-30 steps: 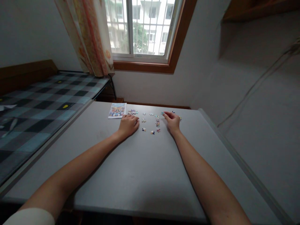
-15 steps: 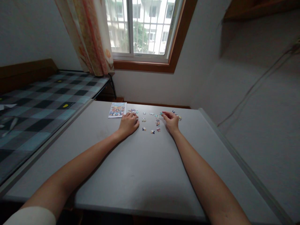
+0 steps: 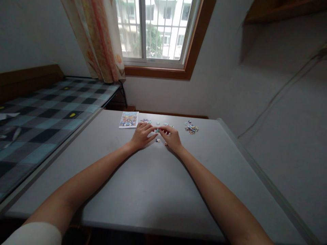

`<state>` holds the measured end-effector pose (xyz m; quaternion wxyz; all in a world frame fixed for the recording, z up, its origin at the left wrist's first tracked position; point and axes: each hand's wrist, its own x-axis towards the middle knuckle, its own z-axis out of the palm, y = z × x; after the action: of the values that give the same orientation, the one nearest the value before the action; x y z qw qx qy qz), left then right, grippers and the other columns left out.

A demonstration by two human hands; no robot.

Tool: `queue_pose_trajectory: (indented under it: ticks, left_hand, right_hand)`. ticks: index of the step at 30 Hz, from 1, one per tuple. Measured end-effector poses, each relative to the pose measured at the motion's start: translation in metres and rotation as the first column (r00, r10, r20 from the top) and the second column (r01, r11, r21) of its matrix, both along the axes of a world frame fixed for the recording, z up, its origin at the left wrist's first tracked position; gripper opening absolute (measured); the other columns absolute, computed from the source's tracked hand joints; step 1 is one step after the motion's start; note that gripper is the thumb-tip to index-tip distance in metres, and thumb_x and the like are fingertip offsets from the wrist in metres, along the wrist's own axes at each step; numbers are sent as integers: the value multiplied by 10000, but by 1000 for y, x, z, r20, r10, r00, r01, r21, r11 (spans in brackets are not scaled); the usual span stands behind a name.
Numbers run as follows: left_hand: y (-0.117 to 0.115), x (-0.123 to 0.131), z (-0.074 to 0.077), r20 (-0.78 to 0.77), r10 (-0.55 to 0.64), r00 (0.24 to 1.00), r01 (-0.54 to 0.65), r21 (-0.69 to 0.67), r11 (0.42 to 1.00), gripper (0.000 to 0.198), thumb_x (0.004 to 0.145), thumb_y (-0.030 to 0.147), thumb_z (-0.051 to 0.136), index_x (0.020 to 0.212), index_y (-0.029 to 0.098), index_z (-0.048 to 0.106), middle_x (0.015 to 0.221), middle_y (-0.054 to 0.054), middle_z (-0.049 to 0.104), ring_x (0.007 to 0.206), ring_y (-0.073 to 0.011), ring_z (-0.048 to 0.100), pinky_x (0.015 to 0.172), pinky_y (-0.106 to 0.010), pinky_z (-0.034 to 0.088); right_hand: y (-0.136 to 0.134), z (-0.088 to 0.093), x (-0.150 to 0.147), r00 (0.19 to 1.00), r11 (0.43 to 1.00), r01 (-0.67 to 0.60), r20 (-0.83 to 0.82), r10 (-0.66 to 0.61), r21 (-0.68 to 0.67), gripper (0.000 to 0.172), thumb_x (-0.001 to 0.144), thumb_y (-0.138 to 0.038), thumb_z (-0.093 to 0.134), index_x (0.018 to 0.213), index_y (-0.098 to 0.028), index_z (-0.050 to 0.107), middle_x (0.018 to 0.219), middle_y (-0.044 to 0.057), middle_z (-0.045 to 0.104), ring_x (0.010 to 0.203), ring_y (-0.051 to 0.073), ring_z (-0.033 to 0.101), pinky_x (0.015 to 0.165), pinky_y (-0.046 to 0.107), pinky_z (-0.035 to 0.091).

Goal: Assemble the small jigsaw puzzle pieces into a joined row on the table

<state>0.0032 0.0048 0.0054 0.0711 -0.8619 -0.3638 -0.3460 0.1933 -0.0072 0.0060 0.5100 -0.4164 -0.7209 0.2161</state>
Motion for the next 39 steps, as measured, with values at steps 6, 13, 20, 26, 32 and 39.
queue_pose_trajectory:
  ticks: [6, 13, 20, 26, 32, 39]
  left_hand:
    - [0, 1, 1, 9, -9, 1000, 9, 2, 1000, 228, 946, 366, 526, 1063, 227, 664, 887, -36, 685, 899, -199, 583, 881, -378, 379]
    - [4, 0, -2, 64, -27, 998, 27, 10, 1000, 234, 941, 372, 545, 1047, 210, 676, 859, -35, 680, 866, -185, 595, 839, -347, 395]
    - [6, 0, -4, 94, -91, 991, 87, 50, 995, 224, 935, 364, 558, 1009, 188, 677, 828, -33, 667, 830, -173, 593, 792, -326, 403]
    - [7, -1, -6, 103, -121, 987, 117, 39, 992, 200, 934, 336, 561, 1026, 196, 668, 827, -27, 662, 820, -168, 598, 786, -320, 418]
    - [6, -1, -5, 128, -134, 983, 132, 27, 991, 189, 921, 306, 573, 1036, 191, 668, 826, -28, 652, 809, -166, 594, 782, -317, 436]
    - [4, 1, -4, 161, -104, 981, 105, 3, 994, 204, 898, 296, 595, 1055, 186, 666, 824, -26, 643, 783, -158, 598, 772, -312, 458]
  right_hand:
    - [0, -3, 0, 1000, 1000, 0, -23, 0, -16, 188, 841, -339, 594, 894, -226, 734, 802, 31, 702, 669, 144, 569, 628, 280, 445]
    - [-1, -3, 2, 995, 996, 26, 92, -33, 81, 202, 890, -282, 548, 971, -214, 720, 834, 45, 673, 723, 155, 582, 711, 298, 470]
    - [-2, -6, 5, 968, 972, 21, 238, -79, 235, 221, 929, -279, 531, 1063, -239, 702, 845, 53, 631, 802, 189, 574, 796, 348, 465]
    - [-2, -6, 7, 941, 963, 18, 321, -107, 268, 226, 941, -276, 518, 1072, -245, 700, 875, 60, 639, 830, 201, 569, 818, 363, 445]
    - [-3, -5, 8, 924, 958, 16, 361, -124, 288, 227, 943, -269, 516, 1079, -227, 693, 881, 63, 639, 850, 203, 573, 824, 359, 429]
    - [-2, -7, 8, 919, 956, 28, 368, -139, 291, 231, 951, -276, 500, 1078, -238, 688, 899, 63, 639, 881, 208, 570, 826, 359, 426]
